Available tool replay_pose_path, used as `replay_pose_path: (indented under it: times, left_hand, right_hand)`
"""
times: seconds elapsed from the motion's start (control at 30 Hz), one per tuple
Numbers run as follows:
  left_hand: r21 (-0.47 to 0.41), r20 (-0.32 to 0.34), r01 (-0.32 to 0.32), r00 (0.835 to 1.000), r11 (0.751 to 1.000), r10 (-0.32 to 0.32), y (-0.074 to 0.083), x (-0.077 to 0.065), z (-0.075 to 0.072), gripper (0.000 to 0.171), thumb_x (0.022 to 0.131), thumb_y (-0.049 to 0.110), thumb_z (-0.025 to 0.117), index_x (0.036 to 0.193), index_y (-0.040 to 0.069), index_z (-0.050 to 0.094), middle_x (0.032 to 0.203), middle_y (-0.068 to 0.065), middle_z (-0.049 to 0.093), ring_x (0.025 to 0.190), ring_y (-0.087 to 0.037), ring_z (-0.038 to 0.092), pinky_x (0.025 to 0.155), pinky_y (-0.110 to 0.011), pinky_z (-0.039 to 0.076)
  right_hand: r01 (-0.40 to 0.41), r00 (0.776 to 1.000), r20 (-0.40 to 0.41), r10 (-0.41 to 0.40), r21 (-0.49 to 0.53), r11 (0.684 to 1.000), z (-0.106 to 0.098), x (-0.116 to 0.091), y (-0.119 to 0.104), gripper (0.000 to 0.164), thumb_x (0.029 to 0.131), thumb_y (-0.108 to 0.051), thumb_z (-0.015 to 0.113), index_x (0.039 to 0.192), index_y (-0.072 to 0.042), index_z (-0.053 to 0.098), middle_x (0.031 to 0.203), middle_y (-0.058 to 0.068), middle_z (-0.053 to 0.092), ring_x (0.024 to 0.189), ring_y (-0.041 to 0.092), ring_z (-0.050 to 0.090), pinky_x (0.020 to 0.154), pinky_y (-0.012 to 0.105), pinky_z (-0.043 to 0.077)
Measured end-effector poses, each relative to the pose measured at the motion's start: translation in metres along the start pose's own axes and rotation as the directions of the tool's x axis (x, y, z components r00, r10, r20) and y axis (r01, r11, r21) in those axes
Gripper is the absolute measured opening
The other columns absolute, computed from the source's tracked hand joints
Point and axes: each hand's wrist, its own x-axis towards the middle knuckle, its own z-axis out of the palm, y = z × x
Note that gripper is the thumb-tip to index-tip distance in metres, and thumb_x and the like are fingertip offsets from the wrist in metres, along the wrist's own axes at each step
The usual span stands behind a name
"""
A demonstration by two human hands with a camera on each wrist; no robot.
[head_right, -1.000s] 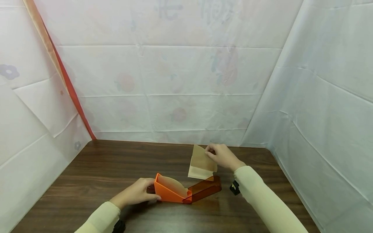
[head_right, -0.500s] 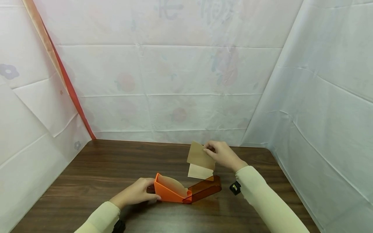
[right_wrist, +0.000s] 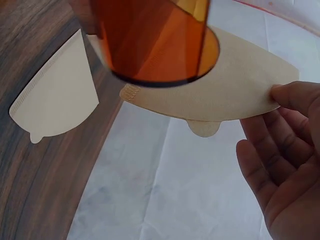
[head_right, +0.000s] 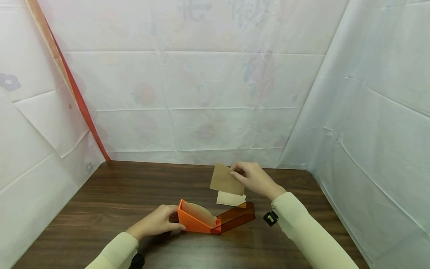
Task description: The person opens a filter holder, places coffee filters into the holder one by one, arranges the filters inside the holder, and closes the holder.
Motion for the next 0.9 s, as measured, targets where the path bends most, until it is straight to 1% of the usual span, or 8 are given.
replay_pose_path:
  times: [0.23,0.37,0.5,0.7,0.9]
  left_hand:
    - [-0.001,0.001,0.0,1.0,1.0,0.0,0.001,-0.001,-0.001,0.034,0.089,0.03,0.079,0.117,0.016,0.068,0.105,0.012,0.069,0.094,-0.004,0.067,0.083,-0.024,0.056]
    - [0.001,0.0,-0.014,1.0,1.0,0.014,0.001,-0.002,-0.002,0.033,0.09,0.031,0.078,0.117,0.015,0.068,0.105,0.011,0.069,0.094,-0.004,0.067,0.082,-0.025,0.056]
    - [0.006,0.0,-0.008,1.0,1.0,0.008,0.001,-0.002,-0.001,0.034,0.09,0.032,0.078,0.117,0.015,0.067,0.105,0.012,0.069,0.094,-0.004,0.066,0.083,-0.025,0.056]
    - [0.01,-0.003,0.003,1.0,1.0,-0.003,0.001,-0.002,0.0,0.034,0.089,0.032,0.078,0.117,0.016,0.068,0.105,0.013,0.068,0.095,-0.004,0.066,0.084,-0.024,0.055]
    - [0.011,-0.005,-0.007,1.0,1.0,0.007,0.001,-0.003,0.0,0.033,0.089,0.031,0.079,0.116,0.016,0.068,0.104,0.013,0.068,0.094,-0.004,0.066,0.083,-0.024,0.055]
  right_hand:
    - [0.006,1.0,-0.003,-0.006,-0.003,1.0,-0.003,0.0,-0.009,0.004,0.099,-0.018,0.067,0.1,-0.018,0.071,0.088,-0.01,0.068,0.075,0.002,0.061,0.065,0.026,0.054]
    - [0.023,1.0,-0.009,-0.023,-0.01,1.0,-0.005,0.0,-0.015,0.004,0.099,-0.019,0.067,0.099,-0.018,0.071,0.087,-0.011,0.068,0.072,0.002,0.06,0.062,0.026,0.052]
    - [0.04,0.999,-0.017,-0.04,-0.005,0.999,-0.008,-0.003,-0.02,0.004,0.099,-0.019,0.067,0.099,-0.019,0.071,0.085,-0.012,0.067,0.07,0.003,0.059,0.061,0.025,0.051]
    - [0.069,0.997,-0.02,-0.068,0.026,0.997,-0.012,-0.009,-0.03,0.003,0.099,-0.019,0.067,0.099,-0.02,0.07,0.084,-0.012,0.066,0.07,0.003,0.058,0.06,0.025,0.051]
    - [0.098,0.995,0.0,-0.099,0.066,0.993,-0.012,-0.014,-0.038,0.004,0.098,-0.018,0.068,0.101,-0.02,0.07,0.086,-0.011,0.067,0.071,0.004,0.059,0.06,0.024,0.051]
